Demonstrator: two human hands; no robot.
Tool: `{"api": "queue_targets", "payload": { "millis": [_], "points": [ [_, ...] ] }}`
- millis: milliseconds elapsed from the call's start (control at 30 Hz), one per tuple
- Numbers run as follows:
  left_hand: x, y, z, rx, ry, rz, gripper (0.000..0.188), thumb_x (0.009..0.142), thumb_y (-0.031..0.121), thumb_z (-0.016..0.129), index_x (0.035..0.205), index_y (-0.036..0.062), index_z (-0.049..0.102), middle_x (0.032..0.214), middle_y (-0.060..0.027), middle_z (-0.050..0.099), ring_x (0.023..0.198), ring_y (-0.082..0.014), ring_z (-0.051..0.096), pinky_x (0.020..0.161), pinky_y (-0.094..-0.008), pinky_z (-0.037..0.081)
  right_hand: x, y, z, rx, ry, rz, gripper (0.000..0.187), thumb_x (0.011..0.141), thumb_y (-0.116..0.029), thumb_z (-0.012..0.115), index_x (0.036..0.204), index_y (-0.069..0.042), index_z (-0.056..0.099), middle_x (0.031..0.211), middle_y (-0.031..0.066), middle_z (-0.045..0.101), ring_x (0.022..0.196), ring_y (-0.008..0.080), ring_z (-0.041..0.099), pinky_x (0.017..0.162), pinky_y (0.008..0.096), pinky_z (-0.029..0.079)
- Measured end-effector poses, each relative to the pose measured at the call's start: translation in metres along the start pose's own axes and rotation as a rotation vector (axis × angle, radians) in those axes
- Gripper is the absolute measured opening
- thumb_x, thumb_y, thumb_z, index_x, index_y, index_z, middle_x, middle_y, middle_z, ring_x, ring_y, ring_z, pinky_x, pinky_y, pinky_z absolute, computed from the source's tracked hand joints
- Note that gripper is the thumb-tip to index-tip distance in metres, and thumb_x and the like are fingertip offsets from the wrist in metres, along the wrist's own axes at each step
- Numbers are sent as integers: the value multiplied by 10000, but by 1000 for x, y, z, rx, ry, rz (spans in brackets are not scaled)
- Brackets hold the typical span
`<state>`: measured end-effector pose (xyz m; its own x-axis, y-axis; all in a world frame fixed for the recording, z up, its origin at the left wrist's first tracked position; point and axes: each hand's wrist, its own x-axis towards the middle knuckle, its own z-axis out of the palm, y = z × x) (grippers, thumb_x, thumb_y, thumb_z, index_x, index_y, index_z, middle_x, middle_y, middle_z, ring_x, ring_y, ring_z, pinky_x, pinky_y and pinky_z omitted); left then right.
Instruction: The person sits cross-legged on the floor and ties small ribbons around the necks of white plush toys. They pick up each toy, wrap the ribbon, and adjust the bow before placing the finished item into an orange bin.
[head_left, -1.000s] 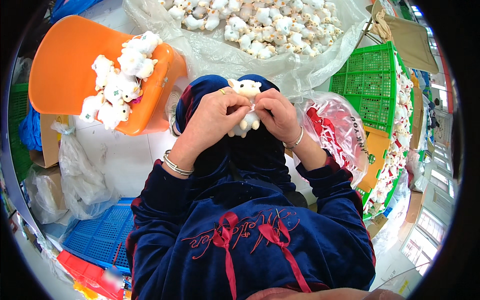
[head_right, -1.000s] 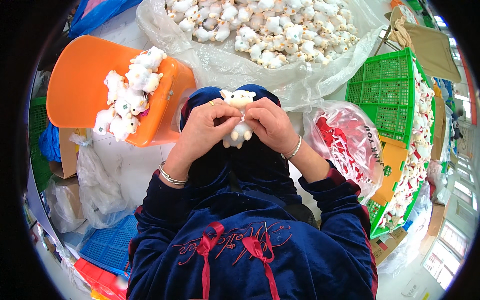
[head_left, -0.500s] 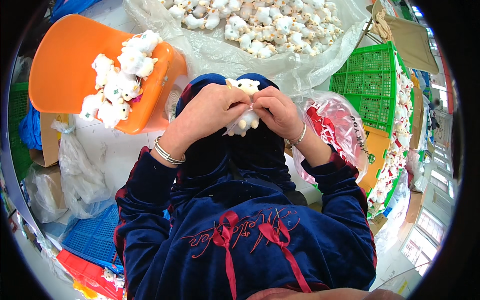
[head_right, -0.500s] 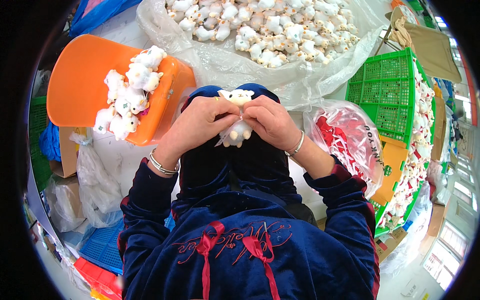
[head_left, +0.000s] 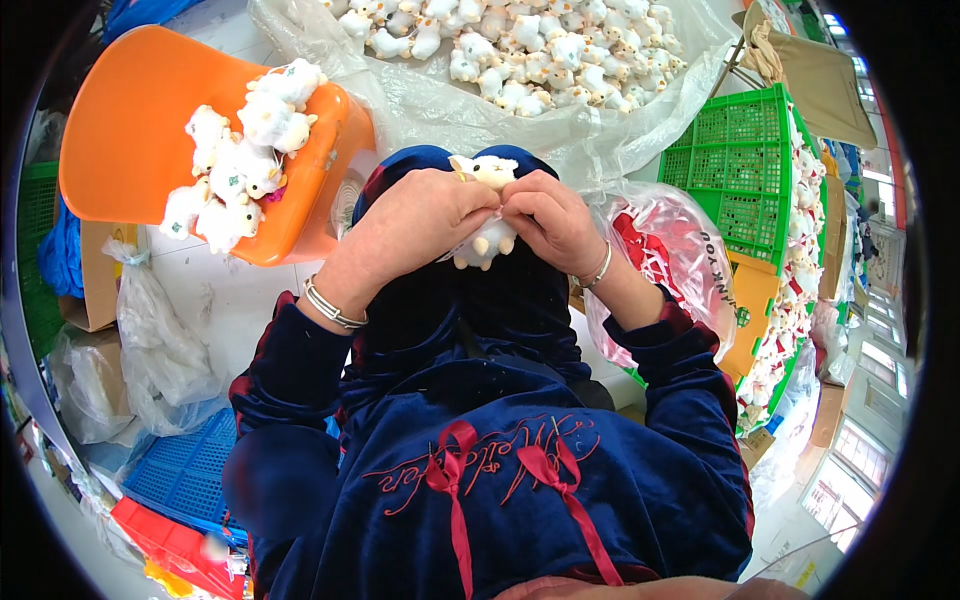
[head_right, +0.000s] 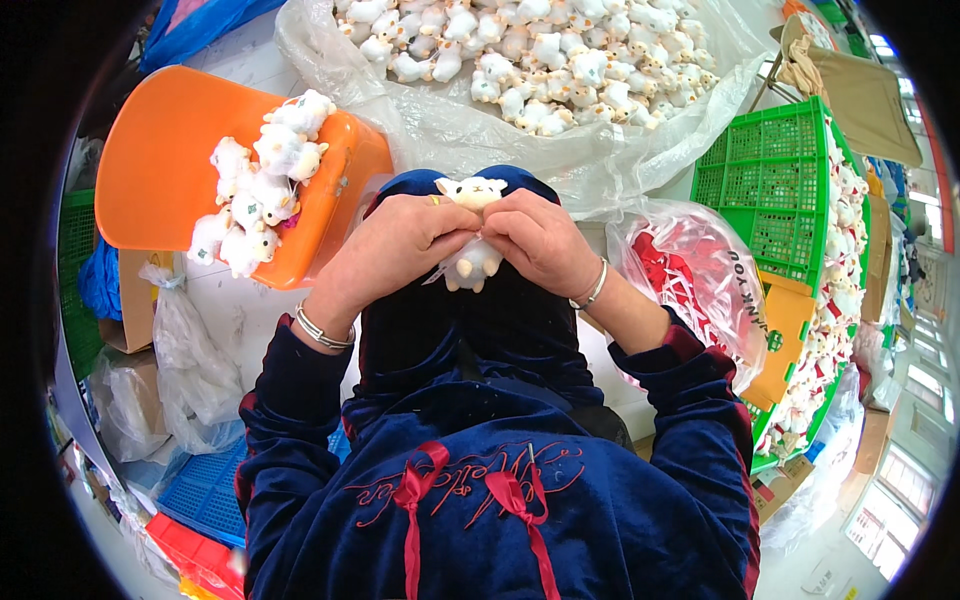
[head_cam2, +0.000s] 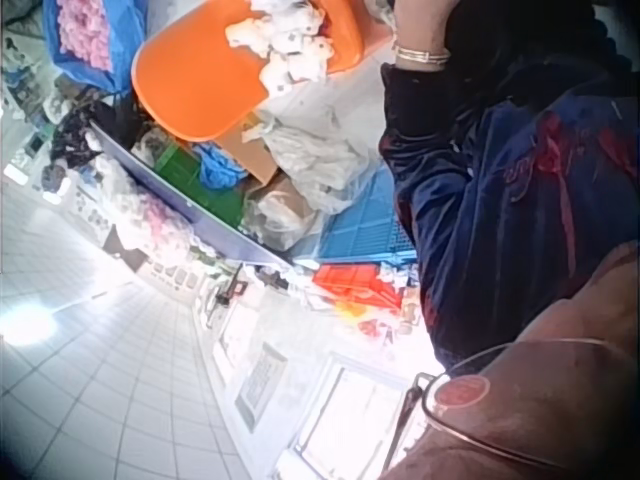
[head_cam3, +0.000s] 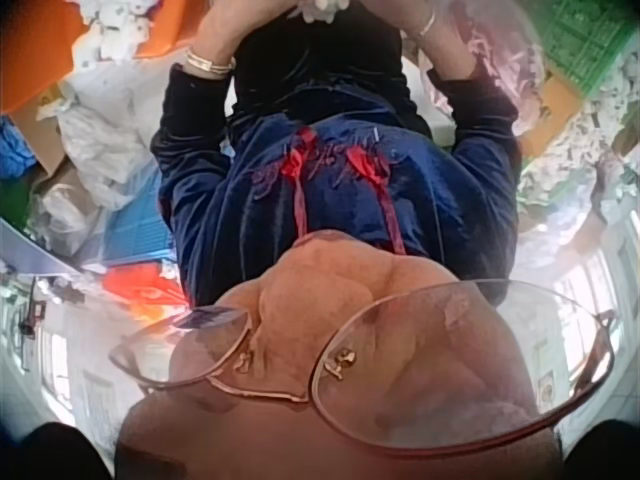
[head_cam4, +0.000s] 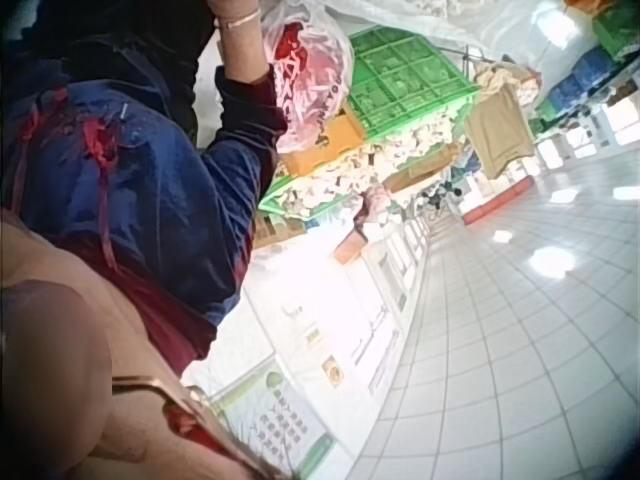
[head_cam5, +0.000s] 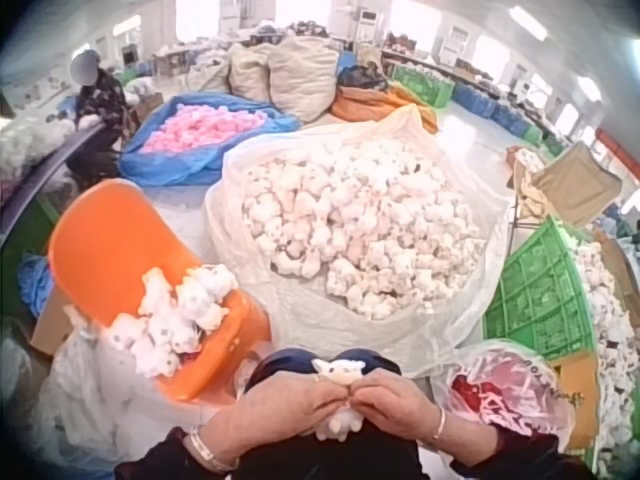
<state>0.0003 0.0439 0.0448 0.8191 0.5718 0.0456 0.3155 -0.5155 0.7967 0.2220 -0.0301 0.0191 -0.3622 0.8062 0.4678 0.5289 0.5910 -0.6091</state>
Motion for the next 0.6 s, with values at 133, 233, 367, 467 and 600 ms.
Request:
{"api": "queue_targets", "payload": {
  "millis": [133,233,367,467,600],
  "points": [
    [-1,1,-1,15,20,27,152,941,174,670,993,50,742,911,-165,730,844,-333,713,763,-397,558,0,1,1,1,1,10,207,818,-12,782,961,-45,634,962,89,676,835,279,673,695,357,551],
    [-3,-2,8,-34,117,35,179,957,206,620,953,55,716,837,-170,708,815,-364,704,727,-447,557,1,1,1,4,5,22,210,812,-3,782,956,-45,634,961,89,678,834,281,673,698,358,552],
    [-7,-2,15,-99,167,-25,149,940,182,638,955,43,691,837,-175,700,805,-367,697,718,-441,553,2,-1,2,10,15,32,210,805,8,780,948,-44,636,960,91,678,835,285,672,704,360,551],
    [-9,-1,19,-151,191,-66,135,927,164,653,946,32,675,837,-178,696,791,-367,691,711,-428,550,3,-1,3,12,17,26,211,800,16,778,946,-42,637,960,94,678,836,287,670,707,363,550],
    [-10,-2,17,-211,186,-87,132,921,147,662,926,16,670,827,-180,690,774,-358,687,706,-408,545,4,-3,5,18,15,33,217,793,23,778,944,-40,635,957,97,677,836,289,669,709,364,551]
  ]
}}
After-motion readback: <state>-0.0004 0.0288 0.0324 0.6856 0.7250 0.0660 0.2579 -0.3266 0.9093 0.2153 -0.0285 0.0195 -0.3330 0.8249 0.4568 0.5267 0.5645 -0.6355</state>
